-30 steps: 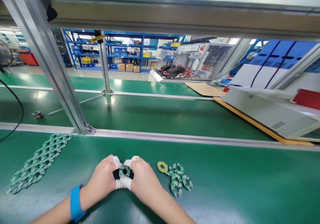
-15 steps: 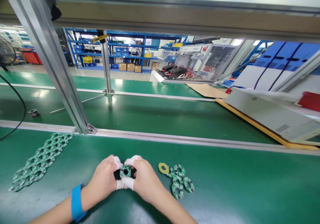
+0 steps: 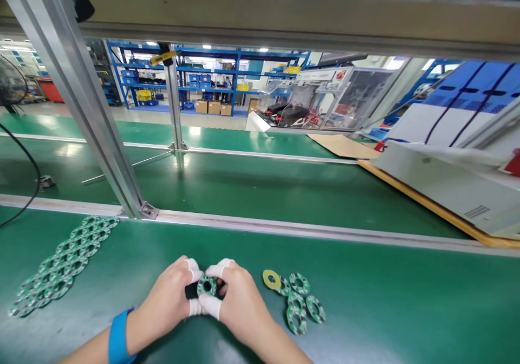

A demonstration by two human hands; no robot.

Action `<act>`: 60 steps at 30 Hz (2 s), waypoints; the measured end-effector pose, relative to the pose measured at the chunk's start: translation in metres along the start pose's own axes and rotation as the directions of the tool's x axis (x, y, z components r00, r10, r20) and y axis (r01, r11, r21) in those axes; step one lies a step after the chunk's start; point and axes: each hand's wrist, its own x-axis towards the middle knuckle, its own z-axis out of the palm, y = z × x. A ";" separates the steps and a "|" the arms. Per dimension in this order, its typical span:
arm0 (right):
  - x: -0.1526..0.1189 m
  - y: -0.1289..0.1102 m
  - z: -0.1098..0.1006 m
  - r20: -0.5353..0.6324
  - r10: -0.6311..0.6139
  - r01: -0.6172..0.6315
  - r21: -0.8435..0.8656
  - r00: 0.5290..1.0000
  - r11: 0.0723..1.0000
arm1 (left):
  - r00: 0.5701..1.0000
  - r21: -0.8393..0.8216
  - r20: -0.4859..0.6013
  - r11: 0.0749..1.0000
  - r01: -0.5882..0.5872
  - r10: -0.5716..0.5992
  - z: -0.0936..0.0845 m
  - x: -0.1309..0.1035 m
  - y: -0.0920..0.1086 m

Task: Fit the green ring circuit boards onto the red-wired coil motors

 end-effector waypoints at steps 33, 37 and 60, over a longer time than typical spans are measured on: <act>0.000 0.009 0.011 -0.065 0.049 -0.046 0.039 0.997 0.998 | 0.999 0.038 0.039 0.999 -0.028 0.026 -0.015 -0.005 0.004; -0.001 0.009 0.011 -0.055 0.040 -0.035 0.097 0.998 0.995 | 0.990 0.008 -0.017 0.990 -0.137 0.137 -0.030 -0.014 0.014; 0.005 0.027 0.001 0.046 -0.101 0.078 0.366 0.994 0.927 | 0.854 0.495 -0.010 0.745 -0.447 0.520 0.015 -0.025 0.016</act>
